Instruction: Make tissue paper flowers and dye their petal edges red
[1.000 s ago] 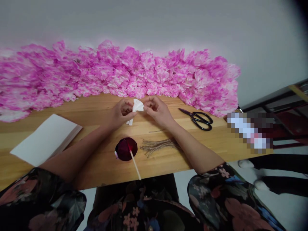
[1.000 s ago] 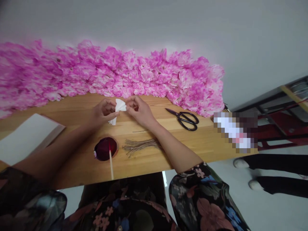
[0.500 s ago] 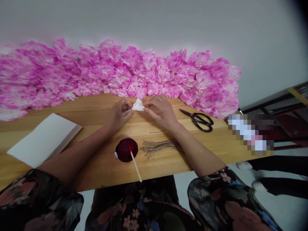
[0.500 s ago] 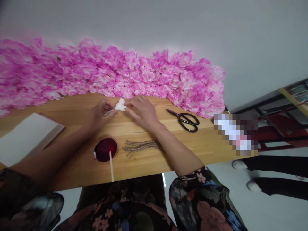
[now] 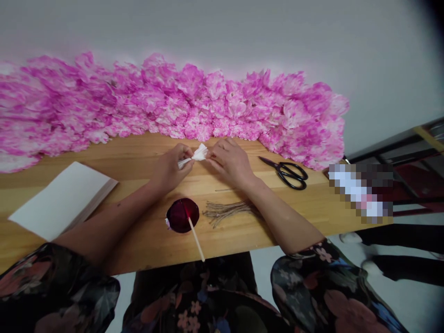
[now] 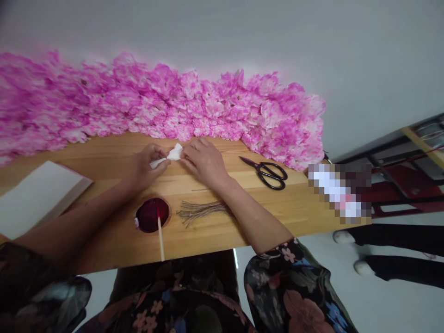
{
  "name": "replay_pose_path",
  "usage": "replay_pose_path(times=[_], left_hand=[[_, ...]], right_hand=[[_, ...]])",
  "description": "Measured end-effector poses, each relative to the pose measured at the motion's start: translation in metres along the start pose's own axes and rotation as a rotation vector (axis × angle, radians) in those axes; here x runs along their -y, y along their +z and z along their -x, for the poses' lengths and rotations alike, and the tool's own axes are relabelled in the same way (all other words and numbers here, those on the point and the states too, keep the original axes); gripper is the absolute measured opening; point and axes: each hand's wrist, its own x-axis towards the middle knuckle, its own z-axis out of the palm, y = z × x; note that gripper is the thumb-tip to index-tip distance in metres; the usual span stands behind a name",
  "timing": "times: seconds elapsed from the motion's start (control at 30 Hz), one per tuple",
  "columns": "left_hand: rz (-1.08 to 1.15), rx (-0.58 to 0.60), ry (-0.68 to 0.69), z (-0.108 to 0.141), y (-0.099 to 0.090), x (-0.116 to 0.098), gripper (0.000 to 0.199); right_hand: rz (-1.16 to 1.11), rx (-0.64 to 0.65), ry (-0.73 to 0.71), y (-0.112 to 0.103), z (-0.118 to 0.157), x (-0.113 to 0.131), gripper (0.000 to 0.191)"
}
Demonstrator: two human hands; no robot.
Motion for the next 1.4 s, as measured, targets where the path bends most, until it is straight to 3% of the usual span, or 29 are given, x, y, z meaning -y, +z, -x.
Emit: replay_pose_path(times=[0.33,0.53,0.8,1.1,1.4], left_hand=[[-0.021,-0.012,0.019,0.001,0.0005,-0.0008,0.015],[0.0,-0.023,0.042,0.0012,0.0026,0.0033,0.016],[-0.042,-0.01,0.029,0.0016,0.0004,-0.0021,0.013],[-0.035,-0.011,0.022,0.0022,0.0,-0.0001,0.013],[0.321,0.054,-0.044,-0.0032,0.0033,0.0022,0.022]], right_hand=[[-0.088,0.002,0.028,0.0017,0.0008,-0.0048,0.016],[-0.135,0.041,0.118,0.004,0.0007,-0.006,0.01],[-0.162,0.004,0.094,0.0057,0.0011,-0.0059,0.02],[-0.337,-0.027,0.263,0.0067,0.0013,-0.0054,0.01],[-0.277,0.004,0.146,0.0055,0.0006,-0.001,0.014]])
